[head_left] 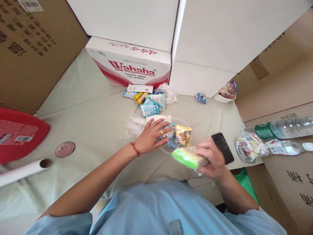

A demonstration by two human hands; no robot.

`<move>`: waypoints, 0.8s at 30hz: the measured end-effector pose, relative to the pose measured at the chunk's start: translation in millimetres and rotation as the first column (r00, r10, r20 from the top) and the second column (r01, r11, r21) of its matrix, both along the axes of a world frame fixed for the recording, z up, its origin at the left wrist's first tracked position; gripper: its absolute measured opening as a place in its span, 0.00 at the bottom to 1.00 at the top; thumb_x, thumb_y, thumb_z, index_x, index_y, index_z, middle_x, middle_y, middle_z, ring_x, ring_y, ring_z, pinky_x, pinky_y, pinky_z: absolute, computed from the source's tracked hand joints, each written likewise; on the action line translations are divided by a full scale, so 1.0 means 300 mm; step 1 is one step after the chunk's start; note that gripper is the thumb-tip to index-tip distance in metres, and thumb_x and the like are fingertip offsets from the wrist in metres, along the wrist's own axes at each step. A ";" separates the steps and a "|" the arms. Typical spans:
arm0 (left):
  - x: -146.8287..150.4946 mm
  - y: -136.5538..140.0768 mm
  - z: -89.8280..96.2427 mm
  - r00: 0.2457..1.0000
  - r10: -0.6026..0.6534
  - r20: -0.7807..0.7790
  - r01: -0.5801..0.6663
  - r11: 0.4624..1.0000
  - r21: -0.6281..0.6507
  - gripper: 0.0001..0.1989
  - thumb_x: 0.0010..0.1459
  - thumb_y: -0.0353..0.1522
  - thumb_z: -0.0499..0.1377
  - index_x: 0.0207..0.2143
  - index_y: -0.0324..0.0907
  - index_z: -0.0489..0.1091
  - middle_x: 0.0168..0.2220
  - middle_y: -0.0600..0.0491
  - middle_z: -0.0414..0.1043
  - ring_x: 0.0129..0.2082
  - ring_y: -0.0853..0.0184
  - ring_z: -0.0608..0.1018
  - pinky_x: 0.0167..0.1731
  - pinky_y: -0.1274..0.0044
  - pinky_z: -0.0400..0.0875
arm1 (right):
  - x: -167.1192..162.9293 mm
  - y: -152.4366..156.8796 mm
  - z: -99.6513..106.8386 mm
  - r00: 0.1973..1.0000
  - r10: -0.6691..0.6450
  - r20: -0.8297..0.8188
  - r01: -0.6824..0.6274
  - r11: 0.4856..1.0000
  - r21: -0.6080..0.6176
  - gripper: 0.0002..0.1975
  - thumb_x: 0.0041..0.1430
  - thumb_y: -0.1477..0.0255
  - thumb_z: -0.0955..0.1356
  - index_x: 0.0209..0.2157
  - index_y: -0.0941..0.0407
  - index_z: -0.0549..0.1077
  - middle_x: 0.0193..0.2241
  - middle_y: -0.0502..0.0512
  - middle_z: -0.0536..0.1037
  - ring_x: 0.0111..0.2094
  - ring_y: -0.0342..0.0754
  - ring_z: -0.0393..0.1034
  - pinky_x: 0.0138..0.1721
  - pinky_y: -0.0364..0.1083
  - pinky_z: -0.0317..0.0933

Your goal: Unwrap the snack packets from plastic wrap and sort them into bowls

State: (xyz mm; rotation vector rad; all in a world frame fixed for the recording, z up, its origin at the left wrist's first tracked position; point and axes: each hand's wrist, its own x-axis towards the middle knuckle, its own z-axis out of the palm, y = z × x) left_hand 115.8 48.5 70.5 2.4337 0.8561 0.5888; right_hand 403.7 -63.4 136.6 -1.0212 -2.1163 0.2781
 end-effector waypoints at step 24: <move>-0.008 0.127 0.026 0.980 -0.188 -0.059 0.184 0.981 -0.061 0.36 0.54 0.28 0.63 0.66 0.53 0.66 0.70 0.45 0.62 0.72 0.45 0.59 0.68 0.51 0.58 | -0.068 0.191 -0.087 0.782 0.220 0.584 -0.094 0.967 -0.238 0.39 0.57 0.70 0.72 0.69 0.55 0.61 0.64 0.65 0.68 0.55 0.64 0.63 0.54 0.61 0.59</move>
